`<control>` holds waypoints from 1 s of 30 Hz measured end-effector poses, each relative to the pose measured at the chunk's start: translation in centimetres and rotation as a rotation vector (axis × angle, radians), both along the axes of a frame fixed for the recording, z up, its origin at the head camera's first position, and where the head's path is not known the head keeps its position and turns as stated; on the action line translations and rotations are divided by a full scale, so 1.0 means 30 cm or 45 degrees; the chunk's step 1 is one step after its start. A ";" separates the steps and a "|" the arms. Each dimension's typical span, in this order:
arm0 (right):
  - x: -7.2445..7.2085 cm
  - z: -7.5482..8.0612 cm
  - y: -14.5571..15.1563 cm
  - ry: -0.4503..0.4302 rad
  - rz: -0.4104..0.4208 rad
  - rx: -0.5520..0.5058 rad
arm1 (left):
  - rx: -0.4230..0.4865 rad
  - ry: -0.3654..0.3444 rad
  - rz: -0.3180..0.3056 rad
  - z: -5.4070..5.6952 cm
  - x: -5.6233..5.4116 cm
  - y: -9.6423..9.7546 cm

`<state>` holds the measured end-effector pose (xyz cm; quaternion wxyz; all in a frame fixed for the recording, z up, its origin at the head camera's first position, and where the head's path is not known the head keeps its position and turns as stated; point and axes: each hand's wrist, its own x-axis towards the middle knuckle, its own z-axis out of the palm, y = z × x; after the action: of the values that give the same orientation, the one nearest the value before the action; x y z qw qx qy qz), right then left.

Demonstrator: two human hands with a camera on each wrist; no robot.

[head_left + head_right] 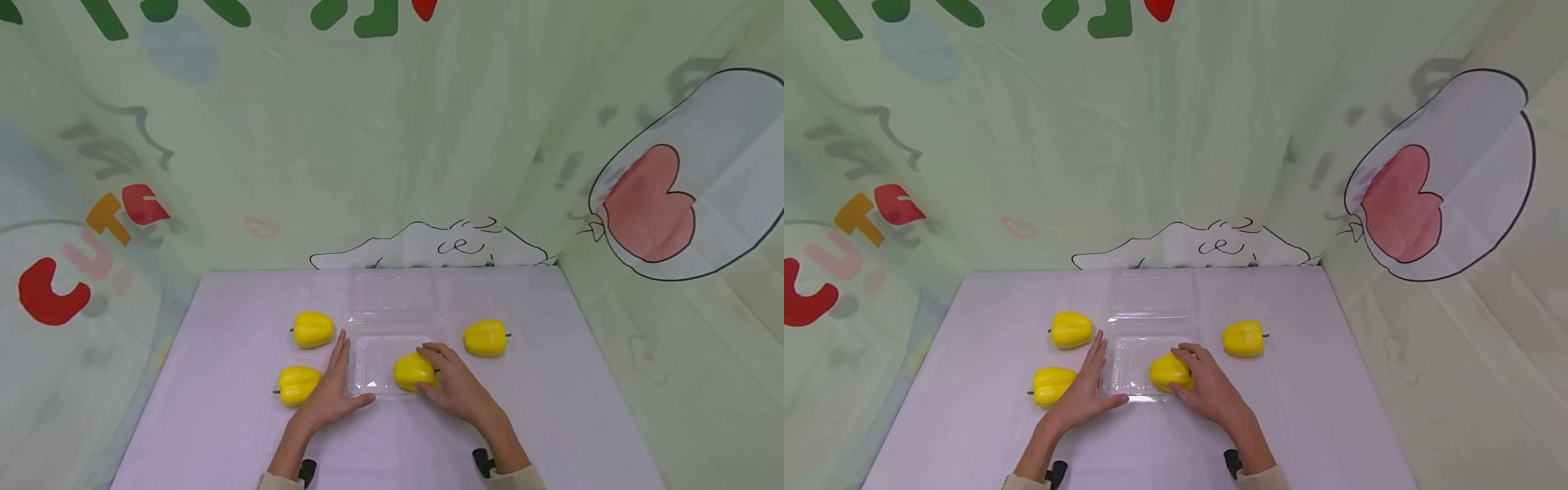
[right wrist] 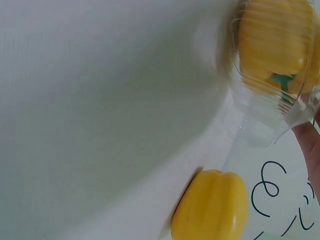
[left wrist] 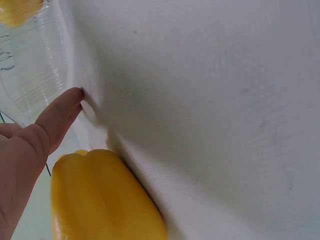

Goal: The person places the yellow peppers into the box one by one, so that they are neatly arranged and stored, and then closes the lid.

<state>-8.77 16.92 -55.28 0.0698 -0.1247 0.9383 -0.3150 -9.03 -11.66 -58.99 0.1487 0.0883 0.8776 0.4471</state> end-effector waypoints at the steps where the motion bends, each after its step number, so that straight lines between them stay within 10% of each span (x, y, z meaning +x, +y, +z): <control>1: 0.000 0.004 0.006 0.014 0.000 -0.013 | -0.001 0.000 0.001 0.000 0.001 0.000; 30: -0.068 0.033 0.307 0.283 -0.310 0.007 | 0.009 0.011 0.011 -0.005 0.003 -0.004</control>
<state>-10.80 26.11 -54.30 -0.0726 -0.0440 0.9493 -0.3027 -8.95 -11.77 -59.16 0.1428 0.0870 0.8770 0.4504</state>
